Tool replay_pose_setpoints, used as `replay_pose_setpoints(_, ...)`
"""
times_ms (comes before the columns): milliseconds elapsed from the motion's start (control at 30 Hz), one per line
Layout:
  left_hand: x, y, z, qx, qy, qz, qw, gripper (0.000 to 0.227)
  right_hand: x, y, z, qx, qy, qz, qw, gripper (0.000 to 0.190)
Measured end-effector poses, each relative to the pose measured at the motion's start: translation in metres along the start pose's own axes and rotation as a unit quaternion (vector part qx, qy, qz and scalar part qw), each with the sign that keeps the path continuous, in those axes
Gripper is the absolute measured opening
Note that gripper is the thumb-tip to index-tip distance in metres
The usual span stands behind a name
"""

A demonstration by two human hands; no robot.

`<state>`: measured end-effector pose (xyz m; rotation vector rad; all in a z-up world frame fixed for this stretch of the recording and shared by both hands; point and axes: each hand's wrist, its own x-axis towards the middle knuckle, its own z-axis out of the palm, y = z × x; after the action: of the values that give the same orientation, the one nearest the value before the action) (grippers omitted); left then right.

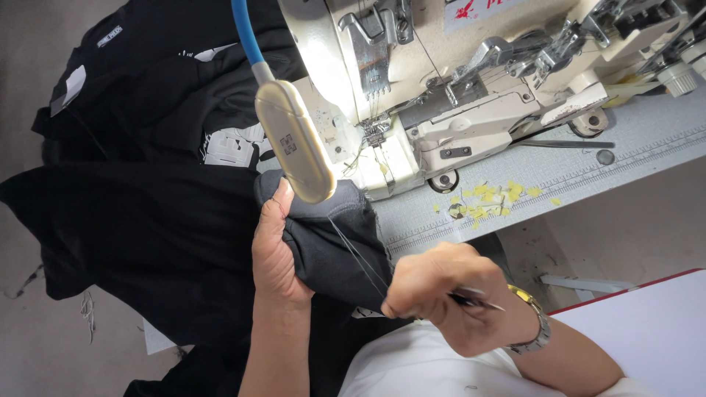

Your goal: Trimming loose threads from black t-shirts using thread snips at a sewing workstation

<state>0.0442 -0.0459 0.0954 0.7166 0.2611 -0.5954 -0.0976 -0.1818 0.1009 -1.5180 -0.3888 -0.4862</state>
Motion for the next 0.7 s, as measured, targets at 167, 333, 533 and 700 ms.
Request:
replay_pose_setpoints(167,0.003,-0.004,-0.004,-0.007,-0.001,0.024,1.0,0.043,-0.002,-0.006,0.0,0.055,0.044,-0.039,0.997,0.016)
replay_pose_setpoints(333,0.006,-0.005,-0.02,0.046,-0.09,0.064,0.993,0.045,-0.01,-0.005,-0.002,0.015,0.045,0.076,0.996,0.012)
replay_pose_setpoints(533,0.007,-0.002,-0.018,0.109,-0.047,0.124,0.985,0.031,-0.008,-0.003,-0.006,-0.089,-0.025,0.178,0.98,0.047)
replay_pose_setpoints(700,0.017,-0.004,-0.027,0.107,-0.055,0.128,0.984,0.034,-0.007,0.003,-0.008,-0.081,-0.104,0.225,0.965,0.035)
